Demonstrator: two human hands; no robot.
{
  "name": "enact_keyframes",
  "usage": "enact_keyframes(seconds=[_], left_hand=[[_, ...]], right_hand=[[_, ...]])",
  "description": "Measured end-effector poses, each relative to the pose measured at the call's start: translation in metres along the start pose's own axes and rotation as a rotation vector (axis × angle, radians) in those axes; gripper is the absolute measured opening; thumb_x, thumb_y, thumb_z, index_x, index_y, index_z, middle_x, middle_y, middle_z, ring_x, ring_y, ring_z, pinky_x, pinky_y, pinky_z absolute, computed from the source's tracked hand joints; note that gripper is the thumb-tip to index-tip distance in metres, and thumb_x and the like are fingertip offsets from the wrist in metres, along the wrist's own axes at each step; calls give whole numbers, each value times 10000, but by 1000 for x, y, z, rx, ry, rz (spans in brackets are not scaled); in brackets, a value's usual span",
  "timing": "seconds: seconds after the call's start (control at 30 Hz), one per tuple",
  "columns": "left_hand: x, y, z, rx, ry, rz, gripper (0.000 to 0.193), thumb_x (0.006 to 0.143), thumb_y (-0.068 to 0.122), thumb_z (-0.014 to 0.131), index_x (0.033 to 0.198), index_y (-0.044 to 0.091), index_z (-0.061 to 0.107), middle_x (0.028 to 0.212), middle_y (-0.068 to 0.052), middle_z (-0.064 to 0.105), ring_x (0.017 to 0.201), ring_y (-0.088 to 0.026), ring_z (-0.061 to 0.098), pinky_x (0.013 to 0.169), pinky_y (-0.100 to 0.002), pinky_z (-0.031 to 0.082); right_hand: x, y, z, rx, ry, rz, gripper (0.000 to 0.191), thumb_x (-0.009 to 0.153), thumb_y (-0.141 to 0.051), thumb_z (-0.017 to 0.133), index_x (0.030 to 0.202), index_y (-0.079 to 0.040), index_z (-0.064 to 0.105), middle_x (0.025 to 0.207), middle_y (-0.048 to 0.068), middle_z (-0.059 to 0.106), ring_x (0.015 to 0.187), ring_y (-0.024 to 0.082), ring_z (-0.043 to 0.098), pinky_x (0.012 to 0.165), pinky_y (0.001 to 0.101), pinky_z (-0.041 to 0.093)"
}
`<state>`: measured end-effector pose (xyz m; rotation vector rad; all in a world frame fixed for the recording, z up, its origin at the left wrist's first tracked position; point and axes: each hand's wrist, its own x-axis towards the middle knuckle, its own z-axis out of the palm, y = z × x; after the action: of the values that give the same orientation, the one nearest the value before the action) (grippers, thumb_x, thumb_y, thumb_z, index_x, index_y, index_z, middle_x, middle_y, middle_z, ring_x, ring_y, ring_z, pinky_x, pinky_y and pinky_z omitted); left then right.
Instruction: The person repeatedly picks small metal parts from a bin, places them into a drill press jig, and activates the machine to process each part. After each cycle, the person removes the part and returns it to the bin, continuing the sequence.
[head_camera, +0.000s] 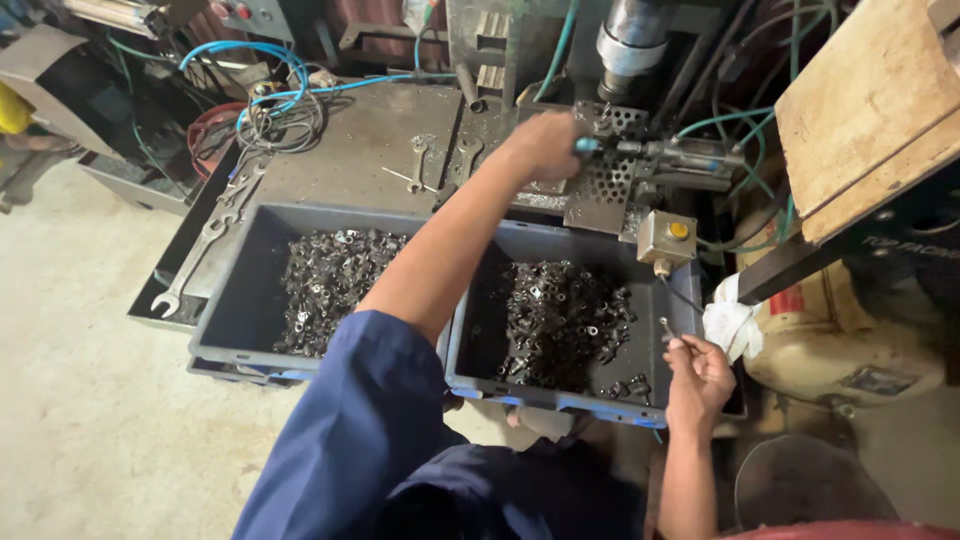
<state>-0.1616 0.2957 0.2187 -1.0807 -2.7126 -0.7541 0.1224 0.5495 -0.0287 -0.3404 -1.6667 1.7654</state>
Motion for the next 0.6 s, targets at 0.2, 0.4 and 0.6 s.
enact_keyframes(seconds=[0.2,0.4,0.6], left_hand=[[-138,-58,36,-373,373,-74,251,914,249,716,1149,164,737,983,-164,743,928,-400,709,794,-463,564],[-275,-126,50,406,152,-354,244,851,138,622,1077,164,710,926,-128,720,919,-335,703,972,-491,501],[-303,-170,86,413,111,-332,266,749,124,607,993,145,711,955,-167,727,889,-362,713,859,-492,515]], right_hand=[[24,-27,70,366,-52,150,184,966,17,664,1148,36,640,943,132,699,772,194,691,679,279,568],[95,-60,163,404,-129,185,197,961,-7,632,1156,18,628,965,134,717,804,190,716,691,282,591],[161,-55,237,557,-75,242,77,972,-11,696,1036,8,657,908,116,706,731,178,650,646,272,534]])
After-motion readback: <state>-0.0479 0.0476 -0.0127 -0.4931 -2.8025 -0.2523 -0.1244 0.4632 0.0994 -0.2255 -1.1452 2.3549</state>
